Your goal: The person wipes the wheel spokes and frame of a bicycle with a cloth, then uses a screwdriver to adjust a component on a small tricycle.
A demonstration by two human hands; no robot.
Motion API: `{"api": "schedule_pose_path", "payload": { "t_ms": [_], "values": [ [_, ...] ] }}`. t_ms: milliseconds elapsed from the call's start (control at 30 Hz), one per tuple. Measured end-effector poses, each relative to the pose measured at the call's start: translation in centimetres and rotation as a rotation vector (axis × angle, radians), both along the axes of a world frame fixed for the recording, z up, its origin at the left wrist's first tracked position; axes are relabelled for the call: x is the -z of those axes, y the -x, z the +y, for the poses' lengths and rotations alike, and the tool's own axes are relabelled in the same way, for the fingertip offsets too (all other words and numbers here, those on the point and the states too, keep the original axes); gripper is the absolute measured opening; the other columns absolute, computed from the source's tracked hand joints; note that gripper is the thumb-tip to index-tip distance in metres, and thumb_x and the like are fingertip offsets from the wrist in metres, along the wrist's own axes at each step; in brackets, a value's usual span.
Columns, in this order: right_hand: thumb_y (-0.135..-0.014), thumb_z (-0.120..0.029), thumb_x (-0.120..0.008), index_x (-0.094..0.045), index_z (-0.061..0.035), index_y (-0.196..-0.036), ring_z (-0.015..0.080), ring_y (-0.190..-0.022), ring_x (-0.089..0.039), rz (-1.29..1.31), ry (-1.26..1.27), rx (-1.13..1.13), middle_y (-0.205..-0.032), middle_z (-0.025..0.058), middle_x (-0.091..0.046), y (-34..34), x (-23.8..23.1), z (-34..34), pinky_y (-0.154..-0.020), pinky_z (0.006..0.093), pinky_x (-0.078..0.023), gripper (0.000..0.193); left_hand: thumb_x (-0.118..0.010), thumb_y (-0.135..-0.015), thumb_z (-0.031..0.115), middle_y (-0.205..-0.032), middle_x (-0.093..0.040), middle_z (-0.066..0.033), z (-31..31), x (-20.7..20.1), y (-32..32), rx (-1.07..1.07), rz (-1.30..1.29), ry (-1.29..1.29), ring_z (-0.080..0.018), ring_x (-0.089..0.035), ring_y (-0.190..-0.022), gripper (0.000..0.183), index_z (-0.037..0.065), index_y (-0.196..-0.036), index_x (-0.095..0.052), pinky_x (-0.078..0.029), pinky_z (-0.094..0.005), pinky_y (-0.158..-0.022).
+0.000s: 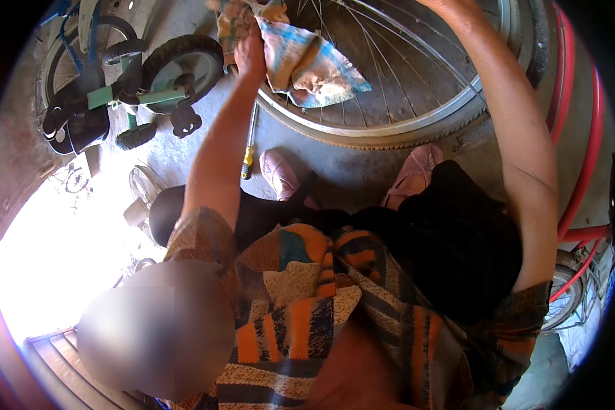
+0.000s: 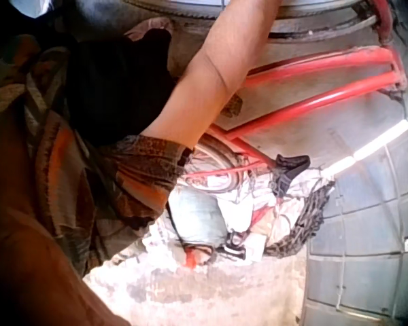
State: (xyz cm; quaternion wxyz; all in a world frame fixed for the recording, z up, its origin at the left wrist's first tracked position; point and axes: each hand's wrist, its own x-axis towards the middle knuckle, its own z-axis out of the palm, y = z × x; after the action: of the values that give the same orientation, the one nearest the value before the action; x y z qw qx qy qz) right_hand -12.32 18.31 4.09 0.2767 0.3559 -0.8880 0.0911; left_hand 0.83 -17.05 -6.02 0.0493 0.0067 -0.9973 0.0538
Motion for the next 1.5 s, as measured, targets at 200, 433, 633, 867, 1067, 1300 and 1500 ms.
{"api": "schedule_pose_path", "payload": {
  "t_ms": [200,433,633,867,1067,1300,1500],
  "values": [
    [-0.079,-0.016,-0.053,-0.064,-0.0084,-0.081,0.0253,-0.093,-0.055,-0.049,0.005,0.046,-0.090,0.0097,-0.062,-0.1,0.1,-0.3,-0.086,0.0422,-0.036,0.013,-0.055,-0.085,0.013,-0.104,-0.065,-0.0161,6.3,-2.2,-7.0,-0.137,-0.034,-0.334,-0.0360,-0.063,-0.090,0.028,0.007,-0.112,-0.055,-0.050,-0.0465,-0.072],
    [-0.082,-0.018,-0.051,-0.064,-0.0084,-0.084,0.0258,-0.098,-0.055,-0.046,0.019,0.046,-0.093,0.0102,-0.061,0.0,0.3,0.0,-0.092,0.0457,-0.034,0.016,-0.052,-0.081,0.008,-0.089,-0.066,-0.0165,8.0,-5.0,-12.6,-0.269,-0.460,-0.127,-0.0396,-0.064,-0.085,0.018,0.003,-0.097,-0.060,-0.051,-0.0490,-0.073],
    [-0.083,-0.019,-0.051,-0.064,-0.0087,-0.086,0.0261,-0.100,-0.055,-0.063,0.009,0.049,-0.095,0.0102,-0.061,0.1,0.5,0.1,-0.095,0.0466,-0.033,0.016,-0.059,-0.082,0.037,-0.097,-0.063,-0.0232,7.8,-7.8,-8.8,-0.210,-0.147,-0.011,-0.0367,-0.061,-0.094,0.037,0.002,-0.092,-0.066,-0.047,-0.0474,-0.082],
    [-0.081,-0.018,-0.055,-0.063,-0.0092,-0.087,0.0259,-0.100,-0.055,-0.108,-0.022,0.055,-0.096,0.0096,-0.061,0.0,0.4,0.0,-0.095,0.0471,-0.033,0.014,-0.069,-0.077,0.030,-0.104,-0.057,-0.0276,9.8,-2.6,-8.9,-0.219,-0.049,-0.303,-0.0442,-0.056,-0.096,0.045,-0.002,-0.104,-0.052,-0.044,-0.0493,-0.085],
    [-0.080,-0.020,-0.057,-0.064,-0.0100,-0.087,0.0253,-0.100,-0.054,-0.122,-0.033,0.039,-0.095,0.0092,-0.062,0.1,0.7,0.1,-0.096,0.0475,-0.031,0.014,-0.062,-0.077,0.011,-0.098,-0.054,-0.0195,8.9,-2.0,-10.8,-0.048,-0.113,-0.193,-0.0400,-0.056,-0.097,0.029,0.002,-0.103,-0.052,-0.048,-0.0495,-0.077],
    [-0.079,-0.022,-0.060,-0.064,-0.0100,-0.088,0.0257,-0.100,-0.055,-0.078,-0.052,0.057,-0.095,0.0094,-0.063,-0.1,0.9,-0.3,-0.093,0.0475,-0.032,0.016,-0.054,-0.074,-0.001,-0.093,-0.057,-0.0206,14.0,-4.4,-12.9,0.056,-0.120,-0.257,-0.0398,-0.062,-0.080,0.019,0.001,-0.093,-0.056,-0.048,-0.0531,-0.065],
    [-0.077,-0.024,-0.063,-0.064,-0.0096,-0.088,0.0256,-0.099,-0.055,-0.100,-0.061,0.067,-0.095,0.0093,-0.062,0.1,0.6,-0.6,-0.091,0.0470,-0.033,0.018,-0.055,-0.071,-0.003,-0.089,-0.055,-0.0209,17.0,-7.8,-13.0,0.229,-0.050,-0.446,-0.0380,-0.055,-0.088,0.035,-0.002,-0.106,-0.056,-0.045,-0.0485,-0.072]
  ]
}}
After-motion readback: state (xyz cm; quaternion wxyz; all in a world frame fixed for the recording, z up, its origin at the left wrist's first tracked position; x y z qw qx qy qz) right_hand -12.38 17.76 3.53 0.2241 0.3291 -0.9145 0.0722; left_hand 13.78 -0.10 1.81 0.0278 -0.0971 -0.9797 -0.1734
